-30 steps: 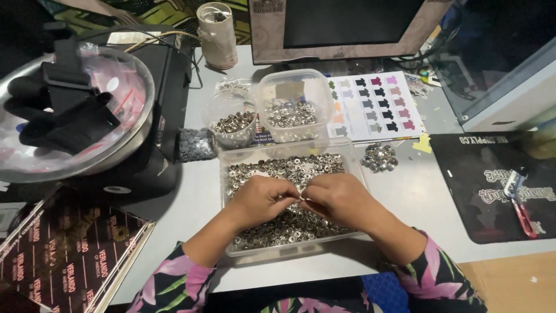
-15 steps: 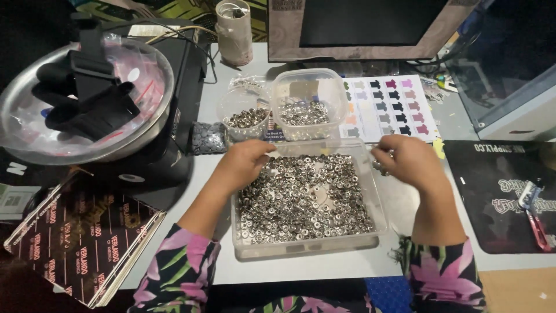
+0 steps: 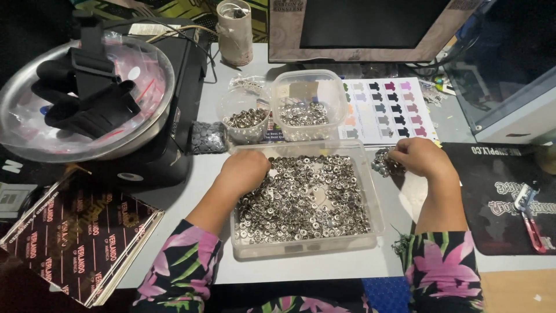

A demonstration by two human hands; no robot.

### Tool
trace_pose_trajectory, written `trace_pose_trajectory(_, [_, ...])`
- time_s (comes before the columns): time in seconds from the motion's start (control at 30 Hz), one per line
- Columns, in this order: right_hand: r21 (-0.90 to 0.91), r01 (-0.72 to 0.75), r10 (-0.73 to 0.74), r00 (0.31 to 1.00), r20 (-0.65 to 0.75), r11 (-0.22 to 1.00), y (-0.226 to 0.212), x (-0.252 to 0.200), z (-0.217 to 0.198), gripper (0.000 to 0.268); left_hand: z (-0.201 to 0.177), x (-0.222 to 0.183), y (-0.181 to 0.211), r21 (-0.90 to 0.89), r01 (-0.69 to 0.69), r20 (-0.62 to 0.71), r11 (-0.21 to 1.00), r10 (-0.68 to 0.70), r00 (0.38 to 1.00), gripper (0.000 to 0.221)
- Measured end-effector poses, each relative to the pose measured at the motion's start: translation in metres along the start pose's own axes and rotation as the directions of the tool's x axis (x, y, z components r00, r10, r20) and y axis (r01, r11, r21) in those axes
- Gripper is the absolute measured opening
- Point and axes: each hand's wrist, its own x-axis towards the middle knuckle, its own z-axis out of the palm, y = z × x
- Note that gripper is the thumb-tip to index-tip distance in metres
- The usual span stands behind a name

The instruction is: Sorting and inspecting small metal grommets from a large container at a workstation.

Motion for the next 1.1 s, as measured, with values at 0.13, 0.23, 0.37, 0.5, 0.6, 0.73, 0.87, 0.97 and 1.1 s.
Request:
trace_pose_trajectory(0.13, [0.011,-0.008,0.008,1.000,0.002,1.000,-0.001,-0.002,-0.001,0.028,0.001,0.000,-0.001,-0.007,-0.004,-0.003,1.000,0.004,1.000,0.019])
trace_pose_trajectory(0.23, [0.034,-0.022,0.022,1.000,-0.015,0.999,0.003,-0.003,-0.001,0.028,0.001,-0.001,0.001,0.009,-0.009,0.005,1.000,0.009,1.000,0.019])
trace_pose_trajectory(0.37, [0.062,-0.029,0.030,0.999,-0.020,0.998,0.006,-0.004,-0.006,0.028,-0.001,-0.005,0.000,0.035,-0.029,0.037,0.999,0.028,0.999,0.018])
trace_pose_trajectory(0.5, [0.063,-0.039,0.040,0.999,-0.015,0.997,0.002,-0.005,-0.009,0.026,-0.008,-0.004,-0.002,0.094,-0.065,0.087,0.993,0.057,0.995,0.015])
trace_pose_trajectory(0.6, [0.052,-0.038,0.038,0.999,0.001,0.998,0.006,-0.005,-0.005,0.026,-0.009,-0.003,-0.001,0.118,-0.082,0.104,0.990,0.070,0.992,0.015])
trace_pose_trajectory(0.73, [0.029,-0.047,0.046,0.999,0.028,0.998,0.005,-0.005,-0.007,0.025,-0.017,-0.005,0.001,0.111,-0.086,0.121,0.990,0.072,0.990,0.017])
trace_pose_trajectory(0.87, [0.120,0.029,-0.023,0.999,-0.049,0.992,0.004,-0.010,-0.010,0.023,-0.018,-0.005,0.003,0.106,-0.067,0.127,0.992,0.053,0.990,0.015])
trace_pose_trajectory(0.97, [0.252,0.245,-0.209,0.964,-0.163,0.936,-0.006,-0.011,-0.003,0.020,-0.040,-0.014,0.013,0.040,-0.045,0.136,0.998,0.039,0.990,0.017])
trace_pose_trajectory(1.1, [0.252,0.614,-0.558,0.787,-0.264,0.748,-0.034,-0.041,0.002,0.015,-0.055,-0.016,0.017,-0.094,-0.013,0.146,0.995,0.027,0.989,0.021])
